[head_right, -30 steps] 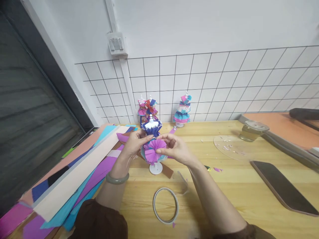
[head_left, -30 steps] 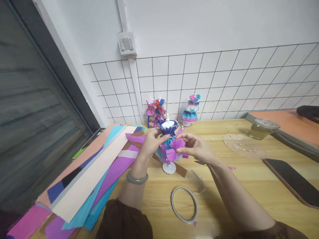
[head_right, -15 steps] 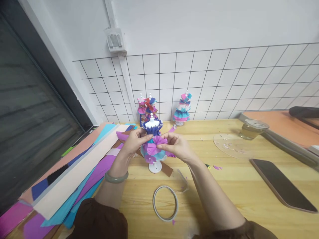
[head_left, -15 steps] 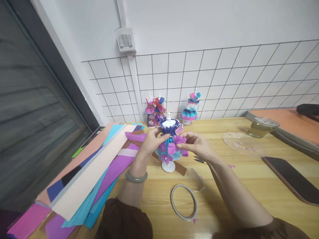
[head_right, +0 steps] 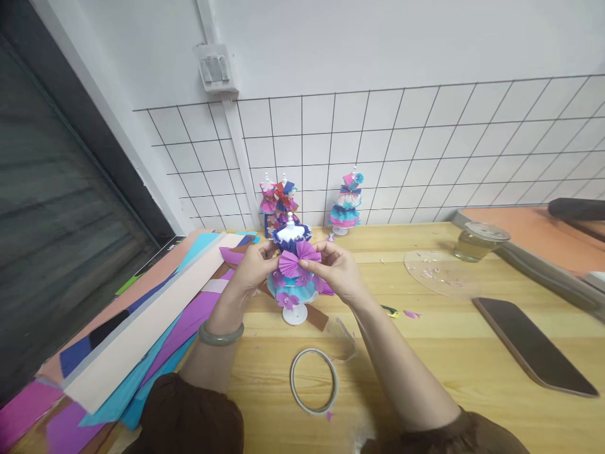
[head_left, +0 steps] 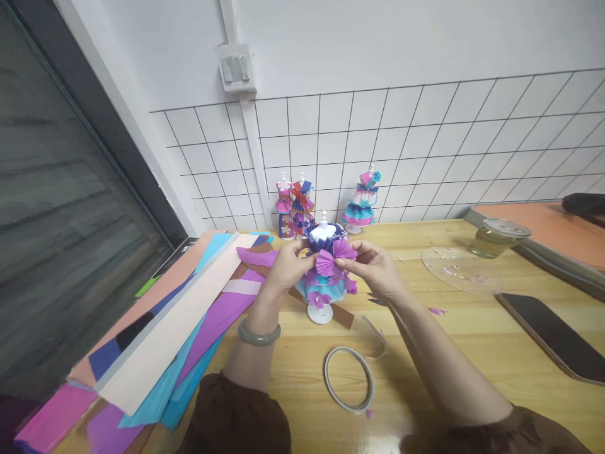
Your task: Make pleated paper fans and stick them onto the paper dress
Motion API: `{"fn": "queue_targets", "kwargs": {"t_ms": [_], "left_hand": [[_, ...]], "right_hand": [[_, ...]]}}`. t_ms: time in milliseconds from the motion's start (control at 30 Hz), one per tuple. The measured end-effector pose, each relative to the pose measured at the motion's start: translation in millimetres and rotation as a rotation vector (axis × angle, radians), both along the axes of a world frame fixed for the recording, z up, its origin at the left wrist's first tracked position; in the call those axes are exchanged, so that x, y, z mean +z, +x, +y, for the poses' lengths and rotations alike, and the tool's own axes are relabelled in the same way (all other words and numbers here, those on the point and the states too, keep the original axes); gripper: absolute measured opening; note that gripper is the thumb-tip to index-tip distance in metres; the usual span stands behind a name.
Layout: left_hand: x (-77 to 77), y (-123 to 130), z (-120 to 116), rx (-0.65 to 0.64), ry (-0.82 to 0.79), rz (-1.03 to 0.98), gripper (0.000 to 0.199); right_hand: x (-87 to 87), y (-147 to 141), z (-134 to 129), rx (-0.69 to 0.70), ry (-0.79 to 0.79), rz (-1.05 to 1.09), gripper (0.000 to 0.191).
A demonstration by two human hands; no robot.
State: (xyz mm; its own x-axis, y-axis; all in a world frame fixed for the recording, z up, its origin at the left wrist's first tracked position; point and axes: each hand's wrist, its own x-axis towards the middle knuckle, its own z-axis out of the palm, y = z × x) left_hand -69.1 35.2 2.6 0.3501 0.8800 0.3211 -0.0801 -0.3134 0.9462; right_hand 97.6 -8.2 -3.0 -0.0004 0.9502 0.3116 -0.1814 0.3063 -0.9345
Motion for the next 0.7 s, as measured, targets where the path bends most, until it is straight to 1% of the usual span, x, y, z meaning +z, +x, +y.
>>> {"fn": "queue_targets", "kwargs": {"t_ms": [133, 233, 300, 333, 400, 500, 567, 633, 700], "left_hand": [[-1.2, -2.7, 1.5, 0.006, 0.053, 0.063, 0.032], [0.0, -4.3, -0.6, -0.006, 0.070, 0.081, 0.033], [1.0, -4.5, -2.3, -0.027, 0.055, 0.067, 0.036], [1.3, -4.4, -2.8, -0.028, 0.047, 0.053, 0.037], [1.7, -3.9, -2.8, -0.004, 0.029, 0.030, 0.039], [0.2, -3.3, 0.5, 0.052, 0.020, -0.024, 0.038], [-2.9, -2.7, 4.4, 0.080, 0.035, -0.062, 0.037], [-7.3, -1.9, 8.7, 0.108, 0.051, -0.088, 0.034], [-11.9, -0.8, 12.2, 0.133, 0.051, -0.095, 0.032]], "right_hand": [[0.4, 2.7, -1.7, 0.061, -0.005, 0.000, 0.025], [4.6, 7.4, -6.8, 0.144, -0.048, -0.075, 0.024], [8.7, 12.9, -9.3, 0.147, -0.054, -0.102, 0.023], [10.5, 16.7, -9.4, 0.120, -0.041, -0.097, 0.024], [12.2, 26.6, -6.1, 0.023, 0.000, -0.067, 0.025], [5.9, 47.6, 7.3, -0.172, 0.026, -0.028, 0.027], [-6.0, 63.0, 19.6, -0.331, -0.004, -0.060, 0.029], [-22.9, 76.0, 32.1, -0.475, -0.071, -0.203, 0.031], [-42.2, 84.1, 42.9, -0.522, -0.129, -0.418, 0.029]]}}
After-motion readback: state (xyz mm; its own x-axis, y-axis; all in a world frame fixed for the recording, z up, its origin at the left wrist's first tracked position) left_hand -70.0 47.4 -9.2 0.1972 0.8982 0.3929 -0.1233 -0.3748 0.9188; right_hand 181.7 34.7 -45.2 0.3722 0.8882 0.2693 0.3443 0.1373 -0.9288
